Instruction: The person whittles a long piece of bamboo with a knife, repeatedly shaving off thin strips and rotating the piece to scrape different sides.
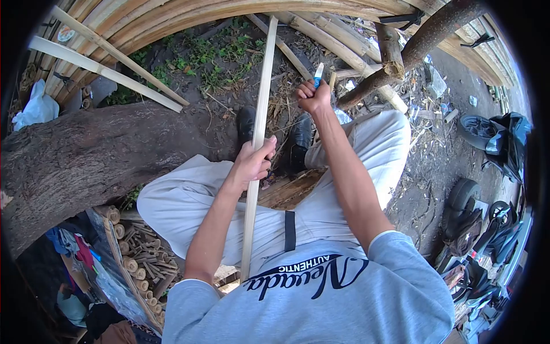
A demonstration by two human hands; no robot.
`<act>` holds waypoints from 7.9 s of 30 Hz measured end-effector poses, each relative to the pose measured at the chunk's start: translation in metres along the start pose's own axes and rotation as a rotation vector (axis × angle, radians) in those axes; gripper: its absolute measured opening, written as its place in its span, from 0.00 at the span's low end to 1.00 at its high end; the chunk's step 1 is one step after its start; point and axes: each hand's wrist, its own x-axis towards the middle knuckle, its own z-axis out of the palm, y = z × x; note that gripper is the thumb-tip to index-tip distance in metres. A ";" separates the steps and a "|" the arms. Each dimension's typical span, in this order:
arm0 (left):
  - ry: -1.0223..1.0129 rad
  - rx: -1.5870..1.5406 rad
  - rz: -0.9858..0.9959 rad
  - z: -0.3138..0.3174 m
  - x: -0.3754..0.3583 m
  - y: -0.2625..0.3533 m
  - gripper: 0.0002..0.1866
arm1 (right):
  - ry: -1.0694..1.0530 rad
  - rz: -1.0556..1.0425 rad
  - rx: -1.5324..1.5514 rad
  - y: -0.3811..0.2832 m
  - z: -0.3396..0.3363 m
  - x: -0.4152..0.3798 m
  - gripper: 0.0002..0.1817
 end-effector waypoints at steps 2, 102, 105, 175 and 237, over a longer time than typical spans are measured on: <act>0.021 -0.079 0.025 0.004 -0.003 0.000 0.10 | -0.006 -0.048 0.243 0.001 -0.003 0.007 0.24; -0.075 -0.100 -0.131 -0.015 -0.001 -0.002 0.19 | -0.951 -1.038 -2.448 0.039 -0.017 -0.099 0.23; -0.105 -0.102 -0.140 -0.016 0.002 -0.003 0.18 | -0.037 -0.848 -2.213 0.025 -0.012 -0.057 0.31; -0.073 0.003 0.073 -0.008 -0.012 -0.024 0.16 | -1.180 -1.133 -2.307 0.034 -0.013 -0.089 0.24; 0.120 0.271 0.203 0.000 -0.015 -0.021 0.17 | -1.284 -1.377 -2.217 0.032 -0.009 -0.075 0.26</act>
